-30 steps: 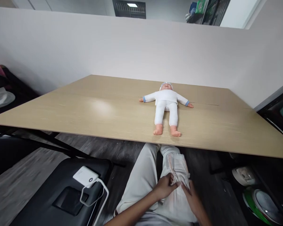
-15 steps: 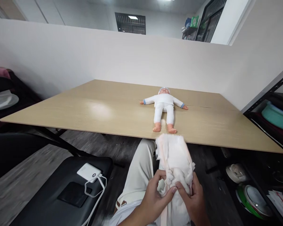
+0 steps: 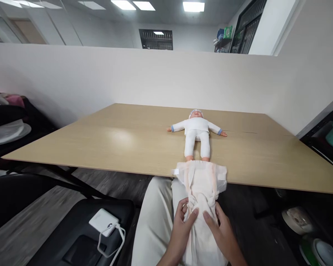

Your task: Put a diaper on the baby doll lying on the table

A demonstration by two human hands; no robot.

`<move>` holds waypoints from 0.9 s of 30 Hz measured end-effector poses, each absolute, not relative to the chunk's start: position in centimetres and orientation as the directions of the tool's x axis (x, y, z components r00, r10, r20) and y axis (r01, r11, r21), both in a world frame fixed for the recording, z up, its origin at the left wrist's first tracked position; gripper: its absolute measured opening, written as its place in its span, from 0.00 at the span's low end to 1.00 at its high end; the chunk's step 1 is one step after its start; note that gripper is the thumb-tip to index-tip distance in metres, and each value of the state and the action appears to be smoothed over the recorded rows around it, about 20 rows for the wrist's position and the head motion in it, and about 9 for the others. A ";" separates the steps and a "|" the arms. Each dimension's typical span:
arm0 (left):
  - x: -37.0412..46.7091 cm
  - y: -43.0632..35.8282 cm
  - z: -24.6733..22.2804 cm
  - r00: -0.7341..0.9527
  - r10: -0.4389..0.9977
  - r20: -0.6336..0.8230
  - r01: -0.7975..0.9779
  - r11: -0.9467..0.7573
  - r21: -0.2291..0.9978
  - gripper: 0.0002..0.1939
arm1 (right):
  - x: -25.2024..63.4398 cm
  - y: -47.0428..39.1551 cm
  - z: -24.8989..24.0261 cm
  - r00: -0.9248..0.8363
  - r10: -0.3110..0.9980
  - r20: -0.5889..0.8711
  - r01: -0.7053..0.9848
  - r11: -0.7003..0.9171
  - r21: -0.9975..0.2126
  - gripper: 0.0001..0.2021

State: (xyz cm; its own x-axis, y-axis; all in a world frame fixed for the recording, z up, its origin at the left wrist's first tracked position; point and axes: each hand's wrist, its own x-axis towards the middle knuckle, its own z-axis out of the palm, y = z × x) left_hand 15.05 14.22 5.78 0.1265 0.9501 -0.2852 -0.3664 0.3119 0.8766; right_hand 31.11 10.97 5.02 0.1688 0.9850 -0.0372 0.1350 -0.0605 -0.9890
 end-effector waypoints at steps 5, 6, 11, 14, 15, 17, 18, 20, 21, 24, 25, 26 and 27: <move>15.6 13.9 3.4 0.099 0.976 -0.196 -0.338 0.219 0.915 0.31 | 32.7 9.9 1.9 0.366 0.925 0.098 0.400 -0.062 -0.914 0.27; 15.6 13.9 3.3 0.095 0.979 -0.180 -0.320 0.202 0.926 0.30 | 32.7 9.8 1.9 0.435 0.884 0.173 0.466 -0.056 -0.883 0.28; 15.3 13.6 4.3 0.077 0.982 -0.171 -0.265 0.186 0.946 0.30 | 32.4 10.4 5.0 0.444 0.688 0.574 0.751 0.063 -0.657 0.27; 15.2 13.3 5.1 0.069 0.983 -0.171 -0.267 0.183 0.946 0.30 | 32.3 11.7 7.2 0.277 0.702 0.656 0.838 0.158 -0.522 0.22; 15.2 13.2 5.2 0.069 0.984 -0.164 -0.267 0.177 0.947 0.30 | 32.2 12.2 7.7 0.227 0.723 0.652 0.851 0.179 -0.494 0.21; 15.2 13.1 5.1 0.076 0.986 -0.150 -0.267 0.165 0.950 0.30 | 32.1 13.4 8.4 0.142 0.769 0.623 0.861 0.214 -0.460 0.21; 15.2 13.1 4.9 0.081 0.986 -0.144 -0.264 0.160 0.951 0.30 | 32.0 14.1 8.6 0.103 0.789 0.605 0.863 0.231 -0.448 0.22; 15.3 13.1 4.4 0.092 0.987 -0.131 -0.250 0.150 0.957 0.29 | 31.8 15.5 8.8 0.032 0.816 0.578 0.868 0.265 -0.421 0.24; 15.4 13.2 4.1 0.096 0.988 -0.123 -0.240 0.143 0.960 0.29 | 31.7 16.3 8.8 -0.002 0.824 0.567 0.870 0.280 -0.405 0.25; 15.6 13.3 3.1 0.100 0.991 -0.093 -0.204 0.112 0.973 0.28 | 31.3 18.4 8.6 -0.077 0.847 0.525 0.877 0.308 -0.368 0.28; 15.6 13.3 2.9 0.098 0.992 -0.082 -0.183 0.099 0.978 0.28 | 31.2 18.9 8.4 -0.096 0.856 0.509 0.879 0.312 -0.360 0.28; 15.5 13.3 2.8 0.095 0.993 -0.070 -0.151 0.084 0.985 0.27 | 31.0 19.4 8.3 -0.112 0.863 0.493 0.881 0.315 -0.352 0.28; 15.3 13.3 2.9 0.093 0.994 -0.053 -0.106 0.062 0.992 0.26 | 30.9 19.8 8.1 -0.126 0.869 0.479 0.884 0.317 -0.343 0.28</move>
